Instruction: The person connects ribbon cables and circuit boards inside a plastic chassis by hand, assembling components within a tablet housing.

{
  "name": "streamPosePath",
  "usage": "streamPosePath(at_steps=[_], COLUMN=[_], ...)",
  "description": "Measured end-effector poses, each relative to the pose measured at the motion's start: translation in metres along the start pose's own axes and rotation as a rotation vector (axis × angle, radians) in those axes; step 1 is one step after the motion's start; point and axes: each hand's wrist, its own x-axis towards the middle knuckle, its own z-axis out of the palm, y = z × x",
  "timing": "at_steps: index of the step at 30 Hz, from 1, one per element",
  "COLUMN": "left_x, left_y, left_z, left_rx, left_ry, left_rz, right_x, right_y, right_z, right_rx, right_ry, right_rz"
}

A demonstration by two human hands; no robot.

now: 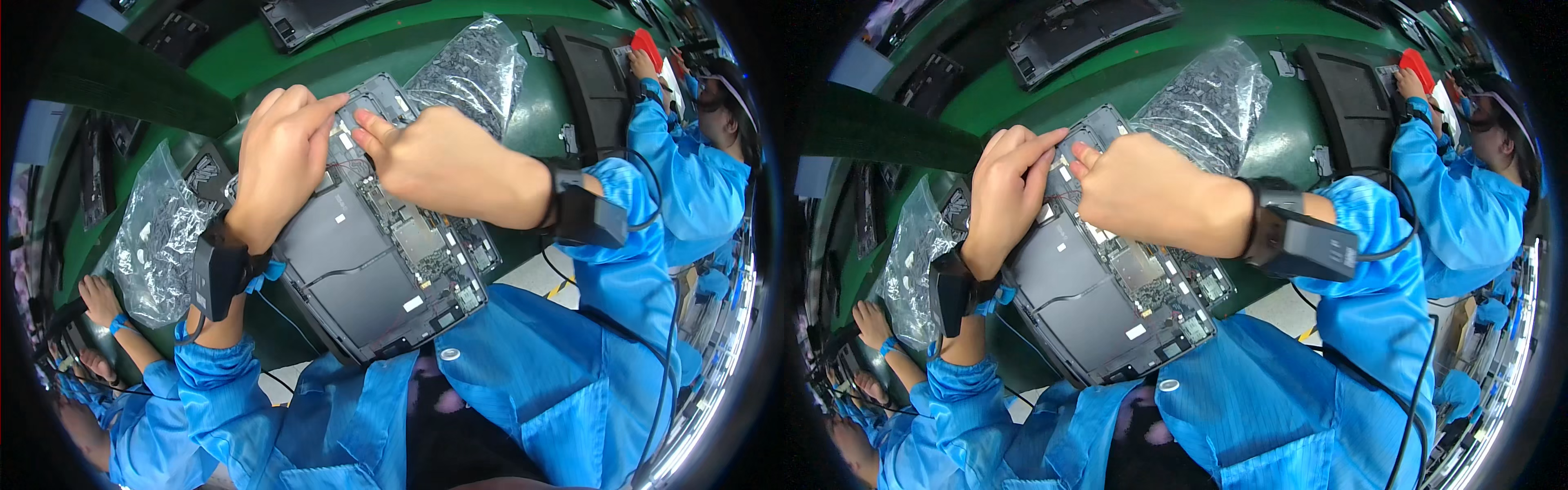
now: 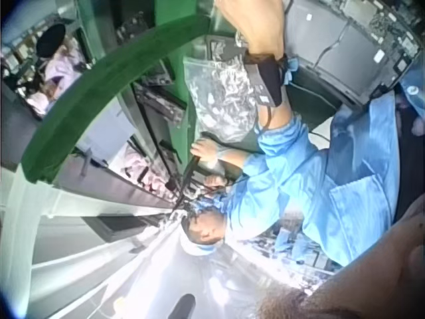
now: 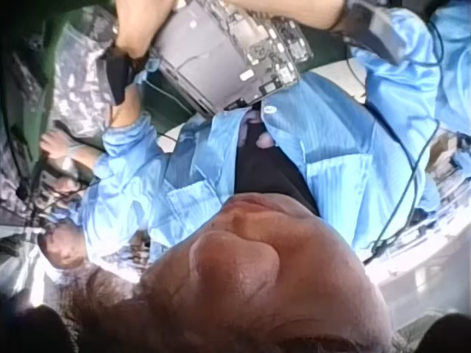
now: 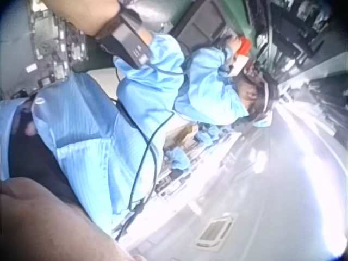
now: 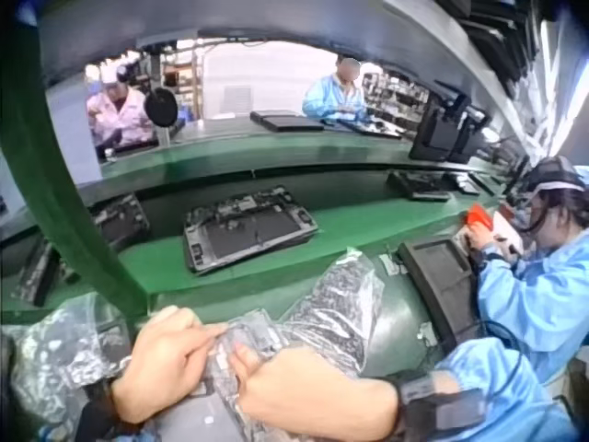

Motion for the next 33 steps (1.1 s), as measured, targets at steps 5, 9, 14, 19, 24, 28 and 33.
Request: streamPosePath(at_steps=[5, 9, 14, 19, 24, 28, 33], left_x=[0.006, -0.057, -0.159, -0.160, -0.154, -0.146, -0.136], left_y=[-0.007, 0.027, 0.055, 0.081, 0.083, 0.086, 0.103], left_z=[-0.016, -0.024, 0.014, 0.031, 0.036, 0.023, 0.004], left_rx=[0.090, 0.151, -0.446, -0.924, -1.015, -1.100, -1.168], left_ry=[0.090, 0.326, 0.363, 0.551, 0.642, 0.679, 0.556], left_rz=[0.045, -0.071, -0.502, -0.657, -0.641, -0.560, -0.596], right_x=[0.004, -0.045, -0.071, -0.059, -0.064, -0.059, -0.001], right_y=[0.009, -0.003, -0.066, -0.073, -0.070, -0.041, 0.012], right_z=[0.025, 0.038, 0.059, 0.057, 0.054, 0.047, 0.010], right_rx=[0.223, 0.444, 0.657, 0.820, 0.744, 1.067, 1.642], right_ry=[0.364, 0.710, 0.491, 0.496, 0.532, 0.752, 0.616], right_rz=[0.123, 0.421, 0.558, 0.540, 0.547, 0.484, 0.528])
